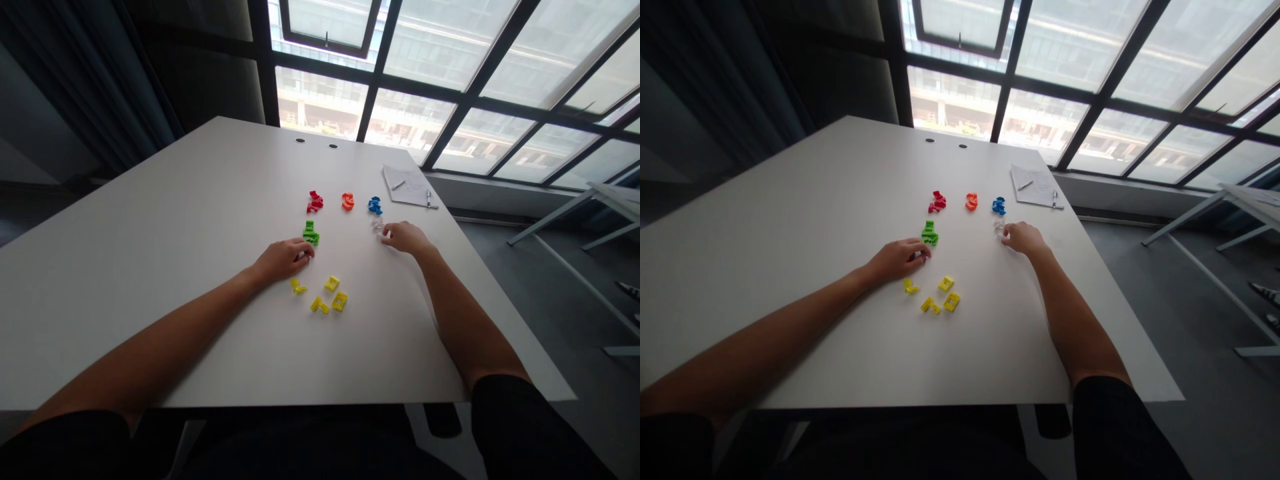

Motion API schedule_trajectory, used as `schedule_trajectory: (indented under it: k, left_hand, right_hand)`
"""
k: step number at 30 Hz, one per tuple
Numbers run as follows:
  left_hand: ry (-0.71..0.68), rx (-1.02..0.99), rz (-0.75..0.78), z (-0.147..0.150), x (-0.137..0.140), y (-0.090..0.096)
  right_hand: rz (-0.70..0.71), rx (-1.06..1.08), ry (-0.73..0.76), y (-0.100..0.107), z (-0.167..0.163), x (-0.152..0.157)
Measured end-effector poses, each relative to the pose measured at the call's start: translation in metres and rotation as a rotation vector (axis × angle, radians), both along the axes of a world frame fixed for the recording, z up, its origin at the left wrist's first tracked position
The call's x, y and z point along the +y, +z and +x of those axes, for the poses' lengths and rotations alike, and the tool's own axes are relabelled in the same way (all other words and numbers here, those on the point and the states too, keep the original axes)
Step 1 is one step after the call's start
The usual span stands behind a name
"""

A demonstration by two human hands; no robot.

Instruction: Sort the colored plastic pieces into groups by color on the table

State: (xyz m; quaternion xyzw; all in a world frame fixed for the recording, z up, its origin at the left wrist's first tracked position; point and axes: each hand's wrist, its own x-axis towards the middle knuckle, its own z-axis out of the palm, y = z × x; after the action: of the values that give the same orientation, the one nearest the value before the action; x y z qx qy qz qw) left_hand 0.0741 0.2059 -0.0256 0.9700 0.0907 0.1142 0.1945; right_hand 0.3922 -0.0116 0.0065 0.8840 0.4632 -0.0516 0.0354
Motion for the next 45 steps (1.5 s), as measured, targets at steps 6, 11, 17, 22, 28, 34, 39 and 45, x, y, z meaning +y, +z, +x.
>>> schedule_trajectory:
  k: [6,11,17,22,28,34,39,45]
  left_hand:
    - [-0.001,0.002,-0.009,-0.001,-0.001,0.002]
    - [0.000,0.002,-0.003,0.000,-0.001,0.002]
    - [-0.001,-0.005,-0.001,0.000,-0.002,0.002]
    - [0.001,-0.005,0.003,0.001,-0.002,0.003]
    - [0.001,-0.014,0.012,0.001,-0.001,0.001]
    - [-0.008,-0.012,0.018,0.000,-0.001,0.000]
    - [-0.005,-0.013,0.012,0.000,-0.001,0.001]
    - [-0.006,-0.020,0.012,0.001,-0.001,0.000]
  right_hand:
    - [0.047,-0.092,-0.060,-0.001,-0.003,0.002]
    - [0.084,-0.157,-0.058,0.000,-0.007,0.005]
    - [0.102,-0.109,-0.024,-0.002,-0.011,0.008]
    - [0.097,-0.095,-0.034,-0.001,-0.011,0.006]
    - [0.106,0.177,0.247,0.027,-0.034,0.008]
    - [0.042,0.543,0.643,0.046,-0.093,0.020]
    - [-0.034,0.611,0.740,0.027,-0.117,0.030]
    - [0.091,0.540,0.699,0.011,-0.111,0.035]
